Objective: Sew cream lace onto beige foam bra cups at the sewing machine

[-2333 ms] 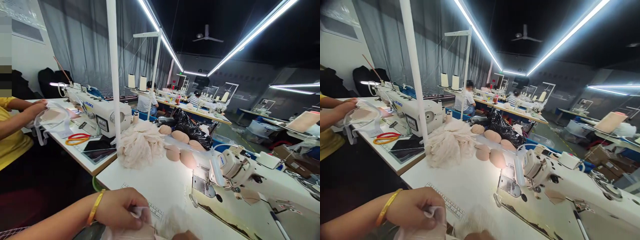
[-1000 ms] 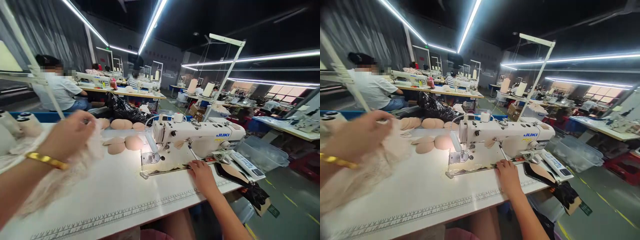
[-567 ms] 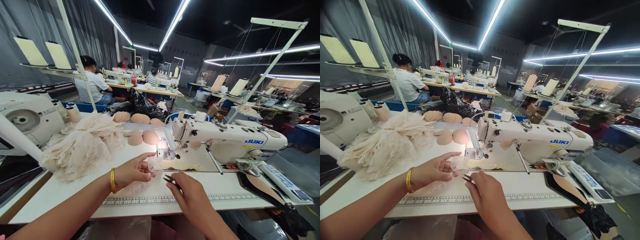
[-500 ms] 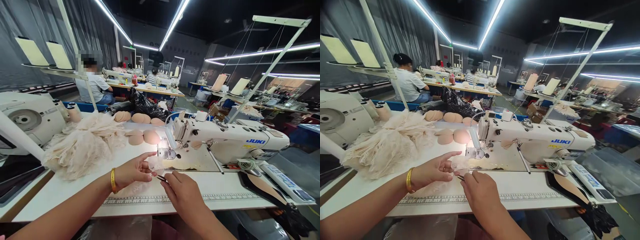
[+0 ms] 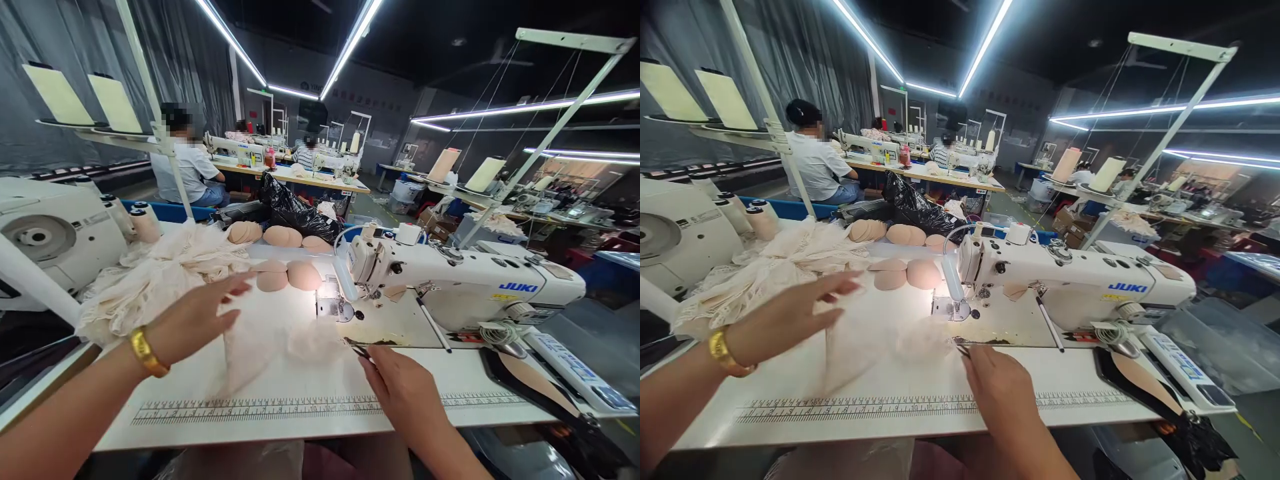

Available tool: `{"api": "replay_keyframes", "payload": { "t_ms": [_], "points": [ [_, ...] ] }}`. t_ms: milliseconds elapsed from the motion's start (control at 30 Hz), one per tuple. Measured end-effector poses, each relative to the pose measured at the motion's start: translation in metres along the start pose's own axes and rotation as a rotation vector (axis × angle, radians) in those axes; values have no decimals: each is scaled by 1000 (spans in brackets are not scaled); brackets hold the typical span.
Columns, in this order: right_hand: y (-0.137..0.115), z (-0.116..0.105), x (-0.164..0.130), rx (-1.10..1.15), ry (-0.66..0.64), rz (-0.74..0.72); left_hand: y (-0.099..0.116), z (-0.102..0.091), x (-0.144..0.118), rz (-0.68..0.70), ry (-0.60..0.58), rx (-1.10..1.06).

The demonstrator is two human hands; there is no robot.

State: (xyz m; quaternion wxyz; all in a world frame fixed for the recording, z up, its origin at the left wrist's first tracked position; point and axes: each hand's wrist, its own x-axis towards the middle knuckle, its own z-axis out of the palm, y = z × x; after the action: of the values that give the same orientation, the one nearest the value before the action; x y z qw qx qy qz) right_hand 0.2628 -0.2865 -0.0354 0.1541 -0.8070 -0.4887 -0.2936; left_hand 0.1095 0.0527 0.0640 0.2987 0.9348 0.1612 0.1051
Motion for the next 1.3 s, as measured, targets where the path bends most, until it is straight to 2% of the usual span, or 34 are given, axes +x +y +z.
{"api": "replay_keyframes", "payload": {
  "t_ms": [33, 67, 100, 133, 200, 233, 300, 367, 467, 500, 567, 667, 767, 833, 933, 1100, 1167, 1300],
  "points": [
    [17, 0, -8, -61, -3, 34, -3, -13, -2, 6, 197, 167],
    [31, 0, -15, -105, -23, 38, -6, -21, -3, -12, 325, 258],
    [43, 0, -20, -126, -32, 50, -7, -21, -5, -10, 382, 288],
    [50, 0, -23, -109, -48, 68, -7, -14, -6, 24, 388, 275],
    [55, 1, -19, 56, -94, 138, -5, 17, -9, 211, 297, 188],
    [53, 2, -13, 186, -130, 192, -2, 38, -10, 349, 254, 169],
    [46, 6, 4, 451, -224, 319, 7, 81, -13, 529, 116, 191],
    [39, 13, 24, 629, -317, 468, 19, 111, -17, 608, -23, 235],
    [30, 28, 48, 739, -415, 593, 35, 128, -24, 602, -265, 256],
    [27, 32, 52, 766, -438, 590, 37, 127, -26, 591, -323, 237],
    [19, 38, 57, 827, -468, 551, 36, 123, -28, 576, -354, 148],
    [7, 39, 59, 990, -468, 511, 26, 113, -19, 536, -245, -5],
    [-1, 34, 60, 1227, -485, 554, 22, 108, 1, 439, -140, -51],
    [-5, 29, 62, 1375, -510, 580, 24, 108, 16, 341, -191, -111],
    [-11, 21, 63, 1520, -470, 542, 30, 111, 34, 220, -348, -230],
    [-6, 2, 55, 1526, -372, 497, 29, 103, 40, 147, -454, -326],
    [0, -1, 51, 1529, -404, 521, 27, 93, 36, 151, -465, -412],
    [0, -1, 53, 1588, -576, 547, 36, 74, 28, 145, -485, -721]
  ]
}}
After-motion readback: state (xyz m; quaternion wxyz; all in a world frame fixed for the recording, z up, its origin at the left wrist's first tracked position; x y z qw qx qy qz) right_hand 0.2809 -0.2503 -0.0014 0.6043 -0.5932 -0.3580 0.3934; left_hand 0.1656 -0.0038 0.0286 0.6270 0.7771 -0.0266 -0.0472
